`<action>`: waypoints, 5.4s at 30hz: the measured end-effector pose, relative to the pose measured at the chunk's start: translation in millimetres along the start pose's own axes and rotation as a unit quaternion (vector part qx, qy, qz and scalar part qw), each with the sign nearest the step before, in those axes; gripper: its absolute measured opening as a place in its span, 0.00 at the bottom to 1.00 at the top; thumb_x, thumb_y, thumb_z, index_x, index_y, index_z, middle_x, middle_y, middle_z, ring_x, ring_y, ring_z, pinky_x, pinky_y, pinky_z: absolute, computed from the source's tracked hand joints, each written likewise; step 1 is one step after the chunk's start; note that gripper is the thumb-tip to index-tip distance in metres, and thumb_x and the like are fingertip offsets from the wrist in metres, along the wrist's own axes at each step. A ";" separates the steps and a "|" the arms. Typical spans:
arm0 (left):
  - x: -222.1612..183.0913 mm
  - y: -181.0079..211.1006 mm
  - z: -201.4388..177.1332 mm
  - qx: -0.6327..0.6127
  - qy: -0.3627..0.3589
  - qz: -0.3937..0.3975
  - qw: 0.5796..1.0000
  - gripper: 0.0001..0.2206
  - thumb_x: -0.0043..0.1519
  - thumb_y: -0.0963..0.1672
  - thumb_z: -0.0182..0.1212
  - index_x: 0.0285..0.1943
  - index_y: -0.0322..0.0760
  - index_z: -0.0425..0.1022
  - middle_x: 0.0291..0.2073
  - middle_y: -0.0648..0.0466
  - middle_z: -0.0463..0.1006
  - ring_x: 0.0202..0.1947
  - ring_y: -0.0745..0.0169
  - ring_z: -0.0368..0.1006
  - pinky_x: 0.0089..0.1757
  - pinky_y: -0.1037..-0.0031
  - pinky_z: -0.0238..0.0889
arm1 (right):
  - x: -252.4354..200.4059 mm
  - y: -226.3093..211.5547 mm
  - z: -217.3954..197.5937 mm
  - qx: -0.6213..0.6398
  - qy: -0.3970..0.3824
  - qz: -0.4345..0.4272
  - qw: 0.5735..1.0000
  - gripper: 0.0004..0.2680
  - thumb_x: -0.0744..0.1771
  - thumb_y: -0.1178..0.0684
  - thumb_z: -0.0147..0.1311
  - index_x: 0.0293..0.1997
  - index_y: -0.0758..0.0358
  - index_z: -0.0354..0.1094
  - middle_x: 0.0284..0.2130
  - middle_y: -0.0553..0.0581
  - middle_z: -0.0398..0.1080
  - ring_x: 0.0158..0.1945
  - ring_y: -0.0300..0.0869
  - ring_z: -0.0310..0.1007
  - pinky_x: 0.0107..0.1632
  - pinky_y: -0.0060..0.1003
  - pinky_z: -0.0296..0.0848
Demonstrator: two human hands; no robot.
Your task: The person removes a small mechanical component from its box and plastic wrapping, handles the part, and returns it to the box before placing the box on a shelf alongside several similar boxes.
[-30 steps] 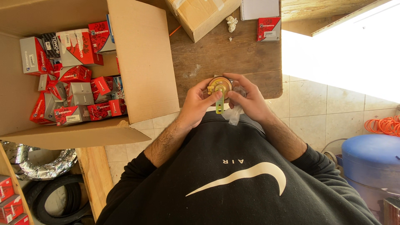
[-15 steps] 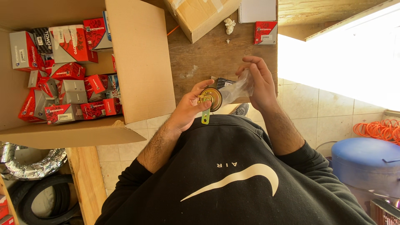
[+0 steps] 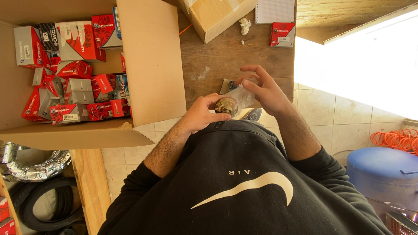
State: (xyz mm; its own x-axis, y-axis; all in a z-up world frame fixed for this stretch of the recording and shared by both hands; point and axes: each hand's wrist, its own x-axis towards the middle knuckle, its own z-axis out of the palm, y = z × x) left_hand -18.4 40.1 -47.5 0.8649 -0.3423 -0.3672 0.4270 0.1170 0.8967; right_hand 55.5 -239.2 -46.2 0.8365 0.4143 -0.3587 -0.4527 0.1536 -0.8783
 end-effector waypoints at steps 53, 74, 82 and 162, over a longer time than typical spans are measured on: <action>8.7 6.9 13.3 0.186 0.130 0.145 0.963 0.20 0.71 0.49 0.85 0.65 0.36 0.85 0.60 0.46 0.88 0.60 0.47 0.87 0.56 0.59 0.83 | -2.3 75.4 23.1 0.083 0.061 -0.144 0.984 0.17 0.68 0.60 0.80 0.64 0.69 0.84 0.48 0.58 0.88 0.52 0.39 0.87 0.57 0.38 0.88; 23.5 49.8 33.3 0.145 0.138 0.385 0.901 0.21 0.73 0.52 0.79 0.66 0.36 0.80 0.61 0.46 0.86 0.65 0.47 0.83 0.65 0.54 0.73 | -24.2 -31.1 62.4 -0.196 0.104 -0.382 0.897 0.14 0.82 0.54 0.49 0.59 0.71 0.86 0.51 0.68 0.89 0.62 0.65 0.90 0.72 0.70 0.79; 32.9 -15.1 32.6 0.051 0.126 0.163 0.977 0.16 0.76 0.46 0.80 0.69 0.37 0.86 0.52 0.54 0.89 0.57 0.65 0.84 0.55 0.67 0.85 | -19.6 -3.3 49.1 -0.176 0.181 -0.235 0.939 0.14 0.83 0.51 0.50 0.61 0.61 0.88 0.50 0.60 0.90 0.60 0.41 0.84 0.69 0.52 0.80; 138.7 -185.8 -24.9 0.480 0.113 -0.032 0.869 0.26 0.56 0.57 0.89 0.59 0.47 0.90 0.59 0.52 0.71 0.65 0.34 0.78 0.66 0.49 0.70 | 0.0 62.6 -20.2 0.126 0.179 -0.018 0.976 0.18 0.81 0.45 0.51 0.60 0.75 0.83 0.51 0.71 0.84 0.48 0.53 0.90 0.35 0.44 0.90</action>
State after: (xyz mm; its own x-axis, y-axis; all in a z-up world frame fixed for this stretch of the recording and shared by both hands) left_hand 28.8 -5.9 -271.2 0.9236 -0.1152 -0.3656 0.1522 -0.7651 0.6256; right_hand 33.4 -247.8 -107.6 0.8871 0.0709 -0.4560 -0.4445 0.3967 -0.8031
